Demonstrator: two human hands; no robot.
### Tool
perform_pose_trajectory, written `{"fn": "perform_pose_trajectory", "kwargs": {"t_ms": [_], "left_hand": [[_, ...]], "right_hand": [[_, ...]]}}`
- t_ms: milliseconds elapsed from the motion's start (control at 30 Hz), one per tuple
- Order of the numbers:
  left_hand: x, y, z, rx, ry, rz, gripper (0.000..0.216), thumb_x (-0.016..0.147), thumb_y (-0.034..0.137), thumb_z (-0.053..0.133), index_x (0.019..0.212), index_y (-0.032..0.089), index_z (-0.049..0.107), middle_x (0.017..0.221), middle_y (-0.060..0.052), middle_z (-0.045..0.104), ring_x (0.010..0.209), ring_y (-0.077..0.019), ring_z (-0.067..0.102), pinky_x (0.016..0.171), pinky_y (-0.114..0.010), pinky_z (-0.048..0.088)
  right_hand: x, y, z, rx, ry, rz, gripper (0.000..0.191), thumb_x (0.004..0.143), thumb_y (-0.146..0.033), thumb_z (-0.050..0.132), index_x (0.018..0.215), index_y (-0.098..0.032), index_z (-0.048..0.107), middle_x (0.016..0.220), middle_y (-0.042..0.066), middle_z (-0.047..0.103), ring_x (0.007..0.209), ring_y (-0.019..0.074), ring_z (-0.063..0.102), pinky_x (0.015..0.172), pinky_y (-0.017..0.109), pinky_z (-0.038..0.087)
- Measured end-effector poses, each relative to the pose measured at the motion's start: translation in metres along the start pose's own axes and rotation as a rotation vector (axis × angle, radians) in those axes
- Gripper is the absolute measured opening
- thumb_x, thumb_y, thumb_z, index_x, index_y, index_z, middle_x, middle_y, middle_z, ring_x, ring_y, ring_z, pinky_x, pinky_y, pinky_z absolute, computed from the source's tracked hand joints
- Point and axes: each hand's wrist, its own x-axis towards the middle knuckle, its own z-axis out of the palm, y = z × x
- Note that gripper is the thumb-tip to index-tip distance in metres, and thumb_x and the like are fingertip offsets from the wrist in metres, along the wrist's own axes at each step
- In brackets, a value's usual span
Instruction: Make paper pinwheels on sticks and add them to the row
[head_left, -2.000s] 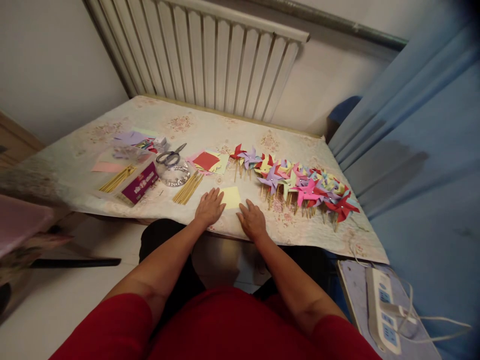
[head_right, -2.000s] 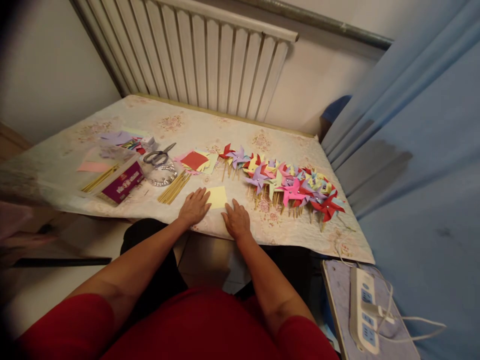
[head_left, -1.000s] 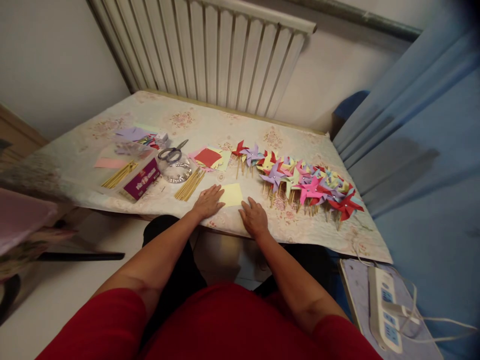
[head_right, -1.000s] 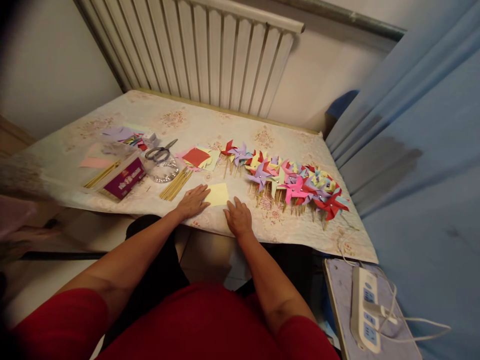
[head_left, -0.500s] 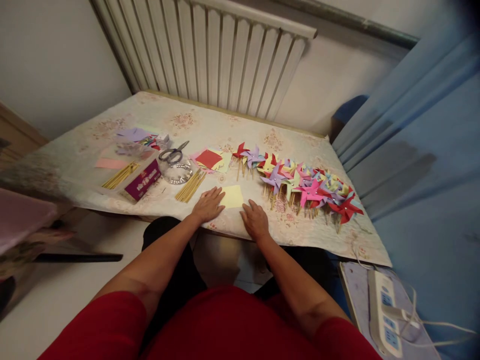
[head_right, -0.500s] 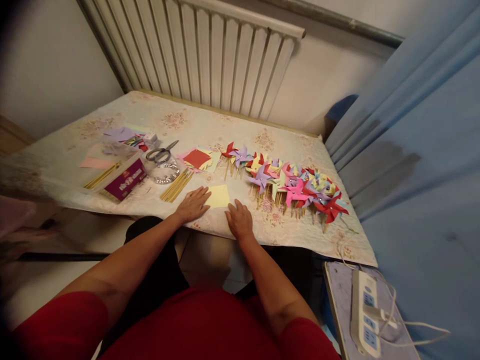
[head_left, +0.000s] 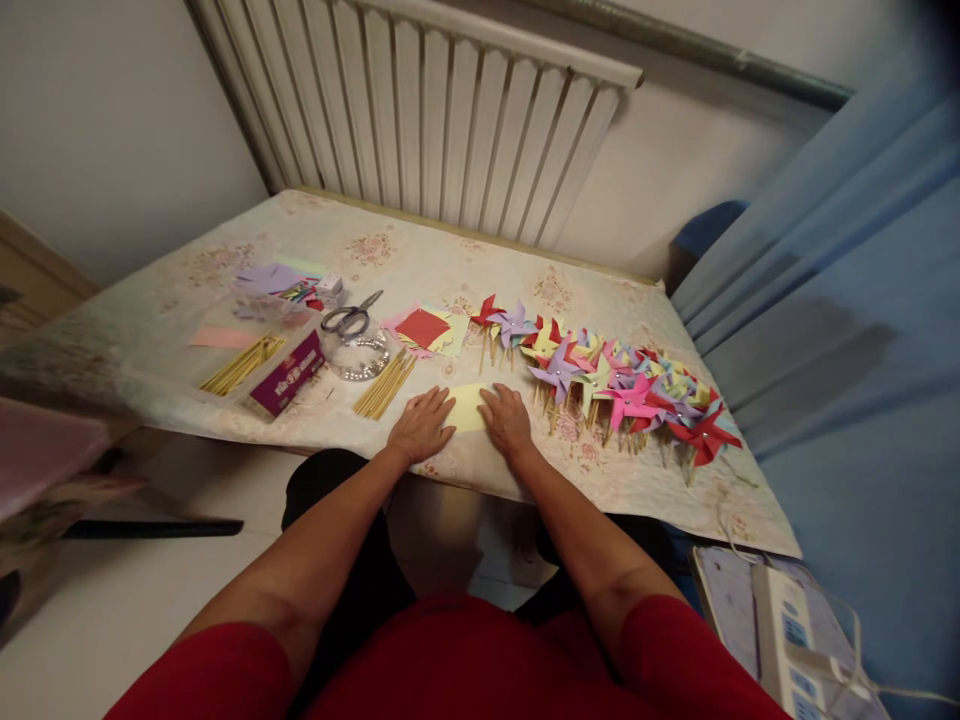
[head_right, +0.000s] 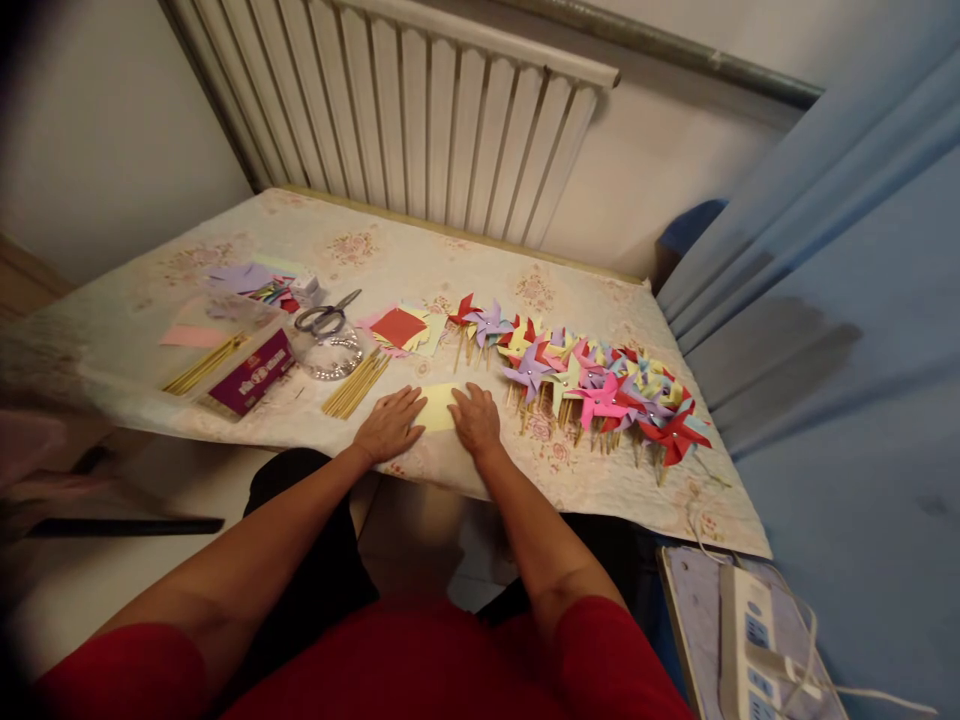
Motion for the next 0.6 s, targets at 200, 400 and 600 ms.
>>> {"fn": "perform_pose_trajectory", "kwargs": {"t_ms": [200,400,600], "left_hand": [[-0.001,0.001,0.0,0.014,0.019,0.006,0.055,0.09,0.04,0.045,0.139,0.015,0.048,0.15,-0.013,0.041,0.141,-0.0294,0.032,0.111,-0.046,0.028],[0.0,0.001,-0.001,0.001,0.03,0.008,0.055,0.089,0.039,0.047,0.139,0.016,0.049,0.149,-0.014,0.043,0.141,-0.0295,0.033,0.111,-0.047,0.029],[0.0,0.0,0.0,-0.02,0.021,-0.003,0.055,0.088,0.039,0.048,0.139,0.018,0.049,0.15,-0.013,0.042,0.141,-0.0294,0.032,0.111,-0.048,0.03]], "right_hand": [[0.006,-0.003,0.007,-0.108,-0.045,0.036,0.034,0.094,-0.039,0.051,0.122,-0.024,0.063,0.135,0.013,0.05,0.106,0.0272,0.048,0.093,0.042,0.04],[0.006,-0.002,0.011,-0.148,-0.037,0.067,0.035,0.095,-0.038,0.048,0.124,-0.023,0.061,0.136,0.013,0.049,0.107,0.0274,0.048,0.092,0.041,0.041],[0.008,-0.002,0.013,-0.15,-0.028,0.091,0.034,0.095,-0.036,0.048,0.123,-0.019,0.06,0.136,0.014,0.051,0.107,0.0273,0.049,0.092,0.041,0.041]]}}
